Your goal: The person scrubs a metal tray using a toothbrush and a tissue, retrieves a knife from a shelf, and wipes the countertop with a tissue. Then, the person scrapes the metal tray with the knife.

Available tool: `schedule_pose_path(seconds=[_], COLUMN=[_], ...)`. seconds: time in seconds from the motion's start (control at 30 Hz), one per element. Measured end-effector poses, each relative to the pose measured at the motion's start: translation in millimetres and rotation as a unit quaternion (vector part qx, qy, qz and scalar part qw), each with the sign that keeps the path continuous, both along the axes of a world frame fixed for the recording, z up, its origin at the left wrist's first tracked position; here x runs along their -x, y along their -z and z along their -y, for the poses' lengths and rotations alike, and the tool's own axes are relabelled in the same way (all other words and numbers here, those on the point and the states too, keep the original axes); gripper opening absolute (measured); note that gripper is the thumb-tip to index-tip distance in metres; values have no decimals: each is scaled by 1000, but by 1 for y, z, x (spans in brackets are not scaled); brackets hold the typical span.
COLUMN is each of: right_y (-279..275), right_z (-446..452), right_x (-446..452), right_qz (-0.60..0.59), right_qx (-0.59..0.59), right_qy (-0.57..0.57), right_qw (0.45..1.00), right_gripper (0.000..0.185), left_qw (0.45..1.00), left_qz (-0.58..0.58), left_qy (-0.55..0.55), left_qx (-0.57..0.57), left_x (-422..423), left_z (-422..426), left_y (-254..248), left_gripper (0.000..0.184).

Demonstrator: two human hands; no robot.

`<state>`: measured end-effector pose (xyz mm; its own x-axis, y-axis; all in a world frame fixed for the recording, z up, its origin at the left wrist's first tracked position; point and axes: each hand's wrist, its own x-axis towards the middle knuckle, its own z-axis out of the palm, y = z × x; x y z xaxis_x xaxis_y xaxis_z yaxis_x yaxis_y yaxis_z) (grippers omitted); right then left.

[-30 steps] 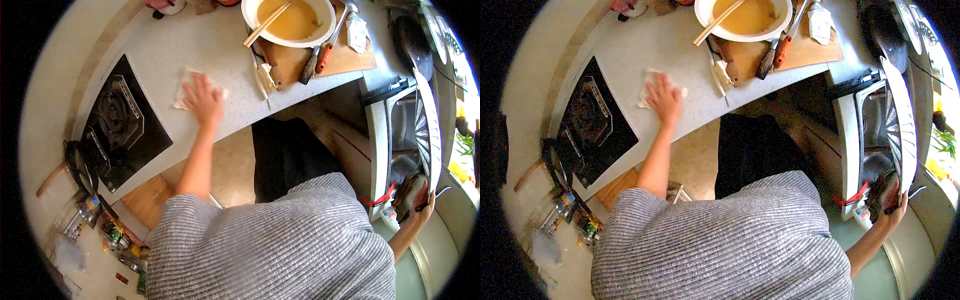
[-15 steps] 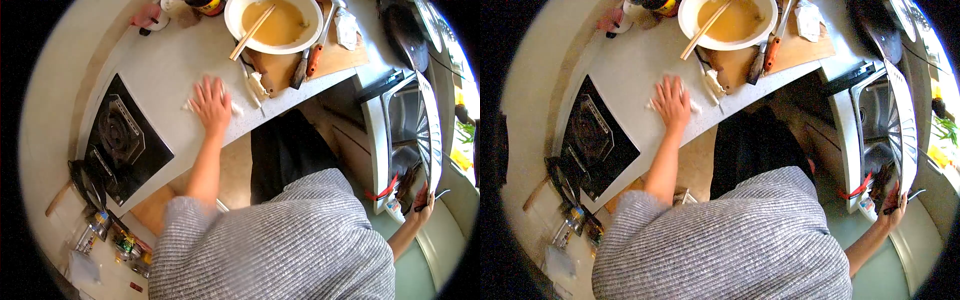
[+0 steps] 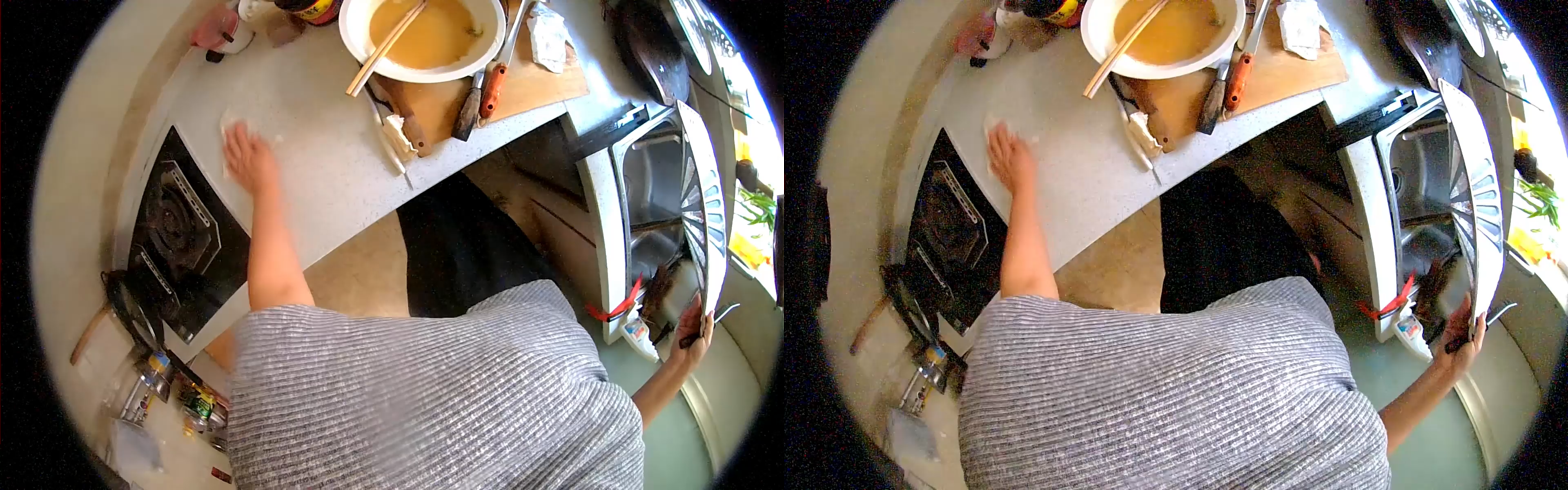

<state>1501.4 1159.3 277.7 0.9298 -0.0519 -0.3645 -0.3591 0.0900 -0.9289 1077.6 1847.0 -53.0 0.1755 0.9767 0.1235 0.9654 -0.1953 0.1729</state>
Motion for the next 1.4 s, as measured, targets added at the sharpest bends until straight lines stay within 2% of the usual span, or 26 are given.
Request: schedule_pose_path(seconds=[0.17,0.23,0.37,0.47,0.57,0.67,0.77,0.8,0.87,0.9,0.97,1.07,1.17,1.27,1.4], right_y=[1,4,11,21,33,42,47,48,48,51,51,52,55,71,92], right_z=[17,30,52,57,52,51,35,33,13,13,2,-19,-33,-25,-38], right_x=[0,2,6,6,11,20,27,28,31,31,31,29,27,17,11], right_qz=[-9,-6,-3,-4,-6,0,-18,-26,-13,-16,-19,-9,-12,-17,13], right_qx=[5,16,33,19,-24,-47,-52,-41,-16,-11,7,-6,-4,-9,-25], right_qy=[48,63,39,63,65,95,137,137,143,127,98,116,115,93,107], right_qw=[999,998,999,998,998,994,989,989,989,992,995,993,993,996,994], right_gripper=[38,39,37,38,43,42,38,35,30,28,25,30,31,29,24], left_qw=[995,995,983,986,994,993,983,984,992,997,991,990,982,937,892], left_qz=[-30,-35,-62,-63,-43,-71,-115,-94,-64,-44,-38,-70,-126,-97,-117], left_qy=[-99,-90,-171,-151,-57,68,138,150,100,54,-119,-106,138,336,422], left_qx=[16,-23,35,42,82,65,25,15,35,15,43,59,15,9,115], left_x=[48,63,42,13,-41,-77,-81,-78,-82,-76,-93,-101,-83,-57,13], left_z=[73,108,184,228,243,215,145,117,74,53,34,34,55,123,177], left_y=[1,13,7,12,-9,-20,-1,6,-10,0,-14,-16,-1,-21,-50], left_gripper=[54,58,61,60,57,57,55,56,61,62,65,61,55,55,58])
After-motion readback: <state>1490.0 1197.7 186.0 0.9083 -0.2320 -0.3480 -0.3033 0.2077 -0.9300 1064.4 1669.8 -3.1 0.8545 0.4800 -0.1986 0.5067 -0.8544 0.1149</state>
